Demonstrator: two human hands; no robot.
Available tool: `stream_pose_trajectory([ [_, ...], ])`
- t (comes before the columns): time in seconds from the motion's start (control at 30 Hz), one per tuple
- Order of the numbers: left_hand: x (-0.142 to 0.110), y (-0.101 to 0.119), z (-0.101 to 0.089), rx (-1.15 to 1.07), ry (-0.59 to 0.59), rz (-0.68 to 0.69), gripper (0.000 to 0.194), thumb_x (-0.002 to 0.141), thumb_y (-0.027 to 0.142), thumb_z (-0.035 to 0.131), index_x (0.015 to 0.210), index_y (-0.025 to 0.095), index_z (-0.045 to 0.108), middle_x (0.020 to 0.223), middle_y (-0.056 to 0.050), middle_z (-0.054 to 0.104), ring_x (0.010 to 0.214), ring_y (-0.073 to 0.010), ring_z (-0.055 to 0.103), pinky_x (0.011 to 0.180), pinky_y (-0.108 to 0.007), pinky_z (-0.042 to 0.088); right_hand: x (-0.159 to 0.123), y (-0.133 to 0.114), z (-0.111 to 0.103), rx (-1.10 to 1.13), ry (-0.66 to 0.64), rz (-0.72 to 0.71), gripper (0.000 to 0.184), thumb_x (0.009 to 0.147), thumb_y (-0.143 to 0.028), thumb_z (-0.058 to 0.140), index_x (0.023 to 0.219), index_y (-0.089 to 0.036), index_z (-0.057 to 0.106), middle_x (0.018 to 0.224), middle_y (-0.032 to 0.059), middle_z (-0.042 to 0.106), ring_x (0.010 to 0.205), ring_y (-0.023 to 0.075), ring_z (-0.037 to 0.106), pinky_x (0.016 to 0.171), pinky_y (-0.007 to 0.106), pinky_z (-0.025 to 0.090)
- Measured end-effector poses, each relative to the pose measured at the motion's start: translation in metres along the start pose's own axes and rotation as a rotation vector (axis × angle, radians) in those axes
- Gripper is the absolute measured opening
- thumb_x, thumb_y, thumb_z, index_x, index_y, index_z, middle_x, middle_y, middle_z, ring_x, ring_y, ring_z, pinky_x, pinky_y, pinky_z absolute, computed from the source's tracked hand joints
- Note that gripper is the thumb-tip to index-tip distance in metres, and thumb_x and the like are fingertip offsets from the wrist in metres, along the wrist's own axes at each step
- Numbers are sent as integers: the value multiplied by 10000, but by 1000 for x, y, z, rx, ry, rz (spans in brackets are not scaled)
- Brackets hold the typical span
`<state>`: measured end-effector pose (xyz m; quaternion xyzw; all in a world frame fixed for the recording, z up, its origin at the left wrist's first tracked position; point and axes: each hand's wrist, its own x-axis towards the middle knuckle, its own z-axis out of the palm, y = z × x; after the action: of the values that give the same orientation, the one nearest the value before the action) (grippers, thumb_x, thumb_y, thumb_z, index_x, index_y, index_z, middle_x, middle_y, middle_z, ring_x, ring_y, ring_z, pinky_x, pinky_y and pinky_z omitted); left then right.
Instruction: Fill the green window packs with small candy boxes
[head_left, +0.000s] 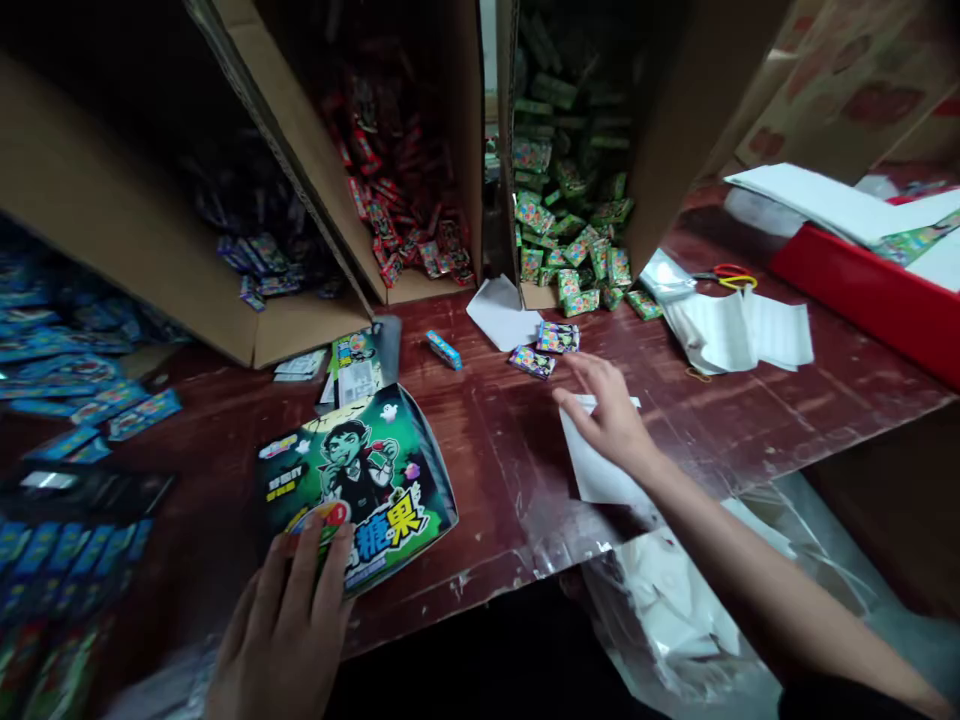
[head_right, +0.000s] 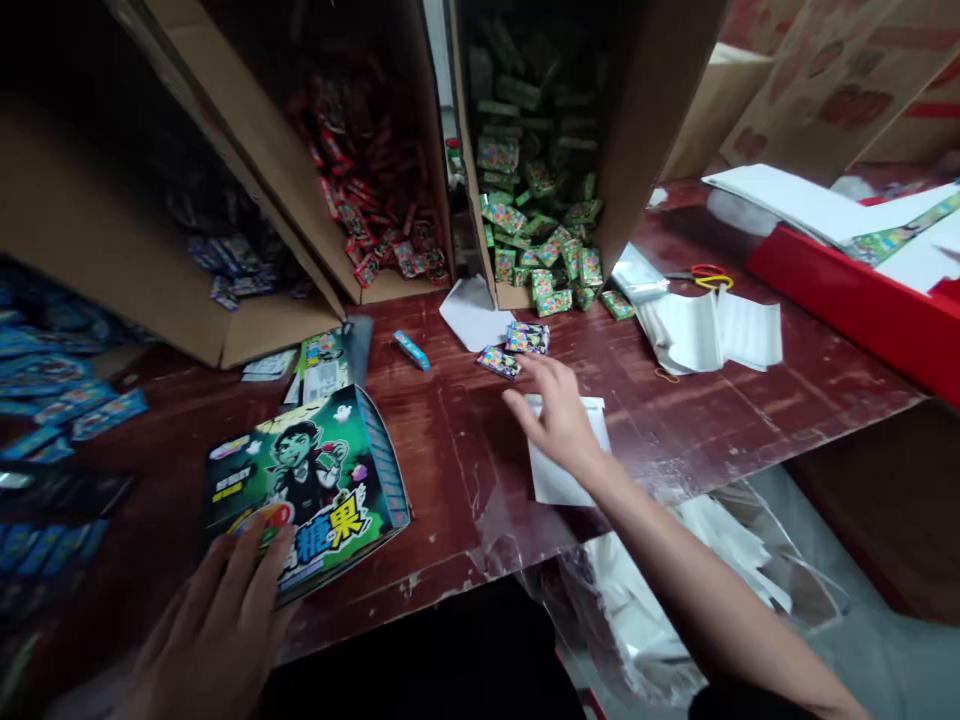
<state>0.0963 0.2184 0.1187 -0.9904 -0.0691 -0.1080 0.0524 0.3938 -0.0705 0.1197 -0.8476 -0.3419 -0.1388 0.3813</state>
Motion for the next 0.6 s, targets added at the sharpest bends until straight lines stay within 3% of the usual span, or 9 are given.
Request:
stream_pose_trajectory([
  [0.07,8,6,-6,30,-9,-21,852,949,310,539,1623,248,23,1636,-156,275,1458,-440,343,1054,-657,429,18,13,6,9,-8,45,402,977,-421,530,1335,-240,551,1273,139,622,1233,313,560,1060,542,446],
  [0.13,22,17,-8,34,-34,23,866,954,334,553,1622,256,6,1631,-141,287,1463,-410,351,1098,-660,384,33,11,27,50,-70,30,377,968,-424,544,1295,-240,574,1238,125,644,1191,305,586,1045,523,464],
  [0.23,45,33,-2,18,-98,107,786,971,267,524,1615,338,79,1644,-73,267,1497,-357,304,1177,-665,272,53,-9,68,97,-168,1,409,945,-437,582,1299,-233,571,1239,109,652,1184,286,597,1036,480,485],
  [0.3,56,42,4,23,-119,63,761,965,230,531,1609,350,143,1654,-77,230,1512,-360,267,1186,-669,251,65,-21,92,109,-197,13,437,942,-436,584,1312,-204,561,1251,126,641,1184,288,596,1028,474,490],
  [0.43,66,52,7,41,-115,-30,726,944,236,565,1592,327,249,1643,-124,244,1501,-379,288,1149,-682,311,88,-36,125,148,-214,30,434,941,-418,578,1317,-203,552,1246,129,628,1175,294,588,1028,487,485],
  [0.6,62,39,0,35,-138,21,738,911,244,590,1580,331,289,1633,-118,273,1484,-379,326,1105,-672,378,107,-76,151,136,-181,68,509,922,-418,592,1377,-209,503,1317,163,558,1237,351,516,1052,579,439],
])
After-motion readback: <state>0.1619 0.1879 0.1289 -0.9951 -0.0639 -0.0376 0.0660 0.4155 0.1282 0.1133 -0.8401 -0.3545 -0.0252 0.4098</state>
